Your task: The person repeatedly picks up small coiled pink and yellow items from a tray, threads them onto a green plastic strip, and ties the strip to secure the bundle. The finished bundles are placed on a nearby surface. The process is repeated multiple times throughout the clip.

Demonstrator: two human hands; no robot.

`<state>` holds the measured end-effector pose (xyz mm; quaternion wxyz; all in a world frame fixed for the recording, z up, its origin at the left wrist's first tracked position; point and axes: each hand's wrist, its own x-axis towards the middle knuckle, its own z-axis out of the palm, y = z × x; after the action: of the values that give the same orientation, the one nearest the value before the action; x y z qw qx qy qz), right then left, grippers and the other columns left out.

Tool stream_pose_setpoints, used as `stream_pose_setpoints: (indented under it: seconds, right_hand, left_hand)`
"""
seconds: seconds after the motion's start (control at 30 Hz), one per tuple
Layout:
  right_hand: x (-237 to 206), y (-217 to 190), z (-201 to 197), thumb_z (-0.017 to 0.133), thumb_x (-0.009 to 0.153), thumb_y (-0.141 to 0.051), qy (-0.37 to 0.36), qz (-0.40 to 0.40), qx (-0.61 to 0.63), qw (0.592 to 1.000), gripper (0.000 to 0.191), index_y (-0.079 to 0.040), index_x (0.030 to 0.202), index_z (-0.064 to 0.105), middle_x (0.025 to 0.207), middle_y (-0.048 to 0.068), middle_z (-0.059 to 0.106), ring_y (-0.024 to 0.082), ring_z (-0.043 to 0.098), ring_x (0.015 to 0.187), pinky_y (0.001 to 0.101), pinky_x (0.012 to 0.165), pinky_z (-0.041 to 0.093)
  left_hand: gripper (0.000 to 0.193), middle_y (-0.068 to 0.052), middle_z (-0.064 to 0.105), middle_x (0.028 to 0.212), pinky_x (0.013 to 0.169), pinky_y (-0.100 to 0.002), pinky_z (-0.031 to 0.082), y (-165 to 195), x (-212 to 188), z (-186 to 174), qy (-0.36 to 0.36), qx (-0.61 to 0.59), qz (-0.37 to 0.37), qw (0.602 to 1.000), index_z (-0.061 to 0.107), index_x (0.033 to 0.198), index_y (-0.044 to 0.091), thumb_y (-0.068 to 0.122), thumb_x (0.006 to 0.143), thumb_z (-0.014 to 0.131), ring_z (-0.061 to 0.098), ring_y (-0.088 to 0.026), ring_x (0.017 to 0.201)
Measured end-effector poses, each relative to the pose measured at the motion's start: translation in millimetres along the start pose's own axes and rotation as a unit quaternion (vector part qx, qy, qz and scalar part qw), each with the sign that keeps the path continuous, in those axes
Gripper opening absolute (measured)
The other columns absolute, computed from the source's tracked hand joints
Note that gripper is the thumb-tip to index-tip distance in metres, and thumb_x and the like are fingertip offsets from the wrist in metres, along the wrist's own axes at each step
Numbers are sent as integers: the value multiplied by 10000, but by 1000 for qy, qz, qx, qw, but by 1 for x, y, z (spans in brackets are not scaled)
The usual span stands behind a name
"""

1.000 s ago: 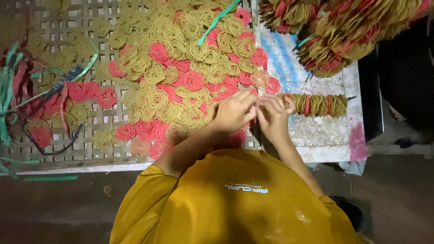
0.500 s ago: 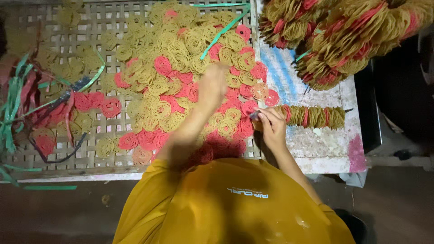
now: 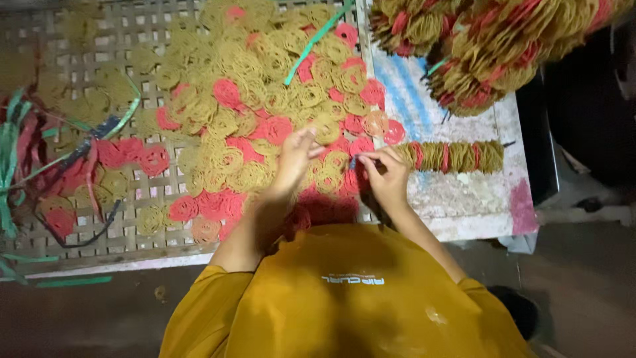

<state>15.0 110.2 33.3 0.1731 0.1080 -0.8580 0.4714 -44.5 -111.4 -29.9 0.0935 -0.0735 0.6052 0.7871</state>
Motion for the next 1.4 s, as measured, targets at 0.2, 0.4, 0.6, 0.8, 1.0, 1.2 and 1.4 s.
stream_pose_setpoints:
  seconds: [0.2, 0.4, 0.6, 0.8, 1.0, 1.2, 1.4]
  right_hand:
    - [-4, 3, 7, 822, 870, -83, 25, -86, -82, 993, 72, -64, 905, 763, 833, 82, 685, 267, 619, 850, 402, 911, 439]
    - [-9, 10, 15, 824, 853, -70, 30, -116, -130, 984, 106, -78, 922, 744, 851, 67, 700, 259, 611, 870, 393, 906, 416]
    - [-11, 16, 17, 810, 866, -72, 16, -10, -11, 1000, 281, -72, 1111, 673, 888, 40, 692, 209, 623, 876, 337, 883, 468]
    - [-13, 30, 9, 757, 878, -65, -20, -59, -30, 998, 233, -78, 1099, 688, 991, 56, 719, 236, 636, 977, 388, 987, 414]
    - [-7, 38, -24, 604, 962, -56, 5, -72, -119, 990, 199, -132, 1093, 735, 1111, 52, 729, 231, 627, 1140, 434, 1117, 277]
    - [-11, 26, -12, 720, 945, -140, -16, -20, -37, 999, 148, -44, 1057, 732, 1057, 86, 731, 250, 638, 1076, 417, 1062, 362]
    - [-3, 30, -3, 720, 933, -120, 11, 16, 42, 999, 76, -48, 958, 732, 986, 86, 744, 237, 674, 968, 373, 947, 475]
  left_hand:
    - [367, -95, 718, 1201, 972, -376, 607, -49, -28, 30, -98, -71, 8, 993, 613, 1368, -34, 158, 1080, 491, 702, -151, 1040]
    - [421, -34, 656, 930, 917, -302, 623, -45, -41, 39, -111, 43, 17, 993, 638, 1449, 27, 98, 1061, 490, 593, -100, 812]
    - [332, -164, 746, 950, 696, -332, 553, -15, -50, 40, -73, 281, 142, 946, 722, 1296, 88, 56, 989, 599, 678, -151, 739]
    - [163, -82, 748, 977, 683, -367, 583, 25, -66, 52, -39, 368, 241, 897, 750, 1095, 116, 120, 951, 673, 729, -223, 740]
    - [118, -26, 707, 884, 617, -385, 550, 58, -70, 68, -47, 451, 245, 857, 731, 1005, 199, 166, 934, 643, 695, -232, 682]
    - [153, -56, 693, 980, 685, -378, 574, 51, -54, 69, -123, 366, 307, 870, 703, 1076, 150, 204, 934, 691, 731, -231, 805]
    - [428, -182, 690, 1283, 1007, -427, 525, 45, 49, 21, 141, 581, 416, 685, 674, 1284, 20, 41, 859, 625, 619, -325, 1209]
